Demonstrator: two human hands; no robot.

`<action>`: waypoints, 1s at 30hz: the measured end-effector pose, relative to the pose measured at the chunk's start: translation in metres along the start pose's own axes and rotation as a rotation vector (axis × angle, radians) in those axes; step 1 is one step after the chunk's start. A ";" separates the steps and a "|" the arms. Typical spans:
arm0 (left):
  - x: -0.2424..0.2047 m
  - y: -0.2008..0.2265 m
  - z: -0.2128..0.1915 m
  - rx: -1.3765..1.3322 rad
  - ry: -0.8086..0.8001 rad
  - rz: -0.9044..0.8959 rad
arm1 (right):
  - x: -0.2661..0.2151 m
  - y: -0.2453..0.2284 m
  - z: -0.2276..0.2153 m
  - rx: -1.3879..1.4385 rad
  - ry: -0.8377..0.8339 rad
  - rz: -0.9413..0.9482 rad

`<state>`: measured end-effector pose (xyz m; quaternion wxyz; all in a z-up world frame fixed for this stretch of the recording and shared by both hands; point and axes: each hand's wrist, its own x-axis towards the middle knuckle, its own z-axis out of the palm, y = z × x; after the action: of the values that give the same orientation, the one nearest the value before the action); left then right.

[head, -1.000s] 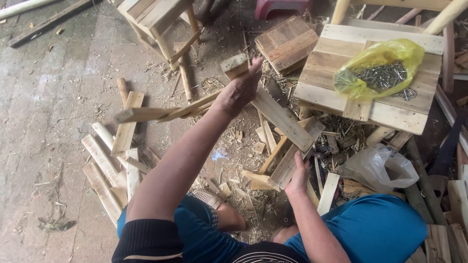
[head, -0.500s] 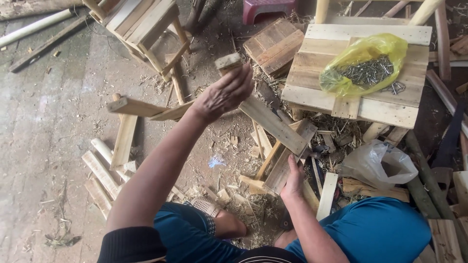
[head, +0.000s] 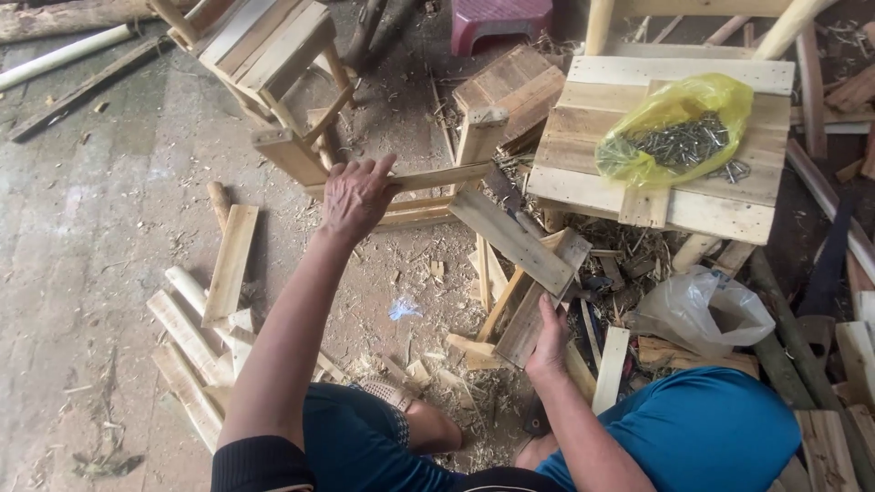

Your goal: The person sits on the ground assembling small wooden stool frames. They position wooden slats against the stool legs, hammer nails to attach the slats, and turn the frames over to work on other sides, fitting pieces together by hand.

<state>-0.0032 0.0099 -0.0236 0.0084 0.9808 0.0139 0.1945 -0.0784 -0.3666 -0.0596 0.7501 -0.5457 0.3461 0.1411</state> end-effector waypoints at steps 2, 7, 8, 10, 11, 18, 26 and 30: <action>-0.003 0.001 0.015 -0.016 0.004 -0.035 | -0.003 -0.002 0.001 0.014 0.002 -0.004; 0.009 0.004 0.017 -0.094 -0.080 -0.075 | -0.030 -0.022 0.003 0.026 -0.027 0.015; 0.013 0.007 0.016 -0.100 -0.102 -0.056 | -0.032 -0.028 0.000 0.040 -0.013 0.016; 0.016 0.016 0.008 -0.117 -0.135 -0.031 | -0.040 -0.042 -0.009 0.051 0.018 0.021; 0.018 0.022 0.000 -0.137 -0.145 -0.013 | -0.047 -0.050 -0.013 0.047 0.014 0.027; 0.027 0.061 -0.056 -0.177 -0.022 0.200 | -0.059 -0.062 -0.087 0.074 -0.100 -0.195; 0.025 0.071 -0.069 -0.168 -0.322 0.058 | -0.044 -0.036 -0.162 0.188 -0.070 -0.196; 0.012 0.046 -0.058 -0.226 -0.160 -0.020 | -0.045 -0.031 -0.153 0.105 -0.131 -0.174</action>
<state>-0.0130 -0.0355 0.0353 0.1217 0.9858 0.0011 0.1157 -0.1486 -0.5109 -0.0316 0.8080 -0.5233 0.2545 0.0928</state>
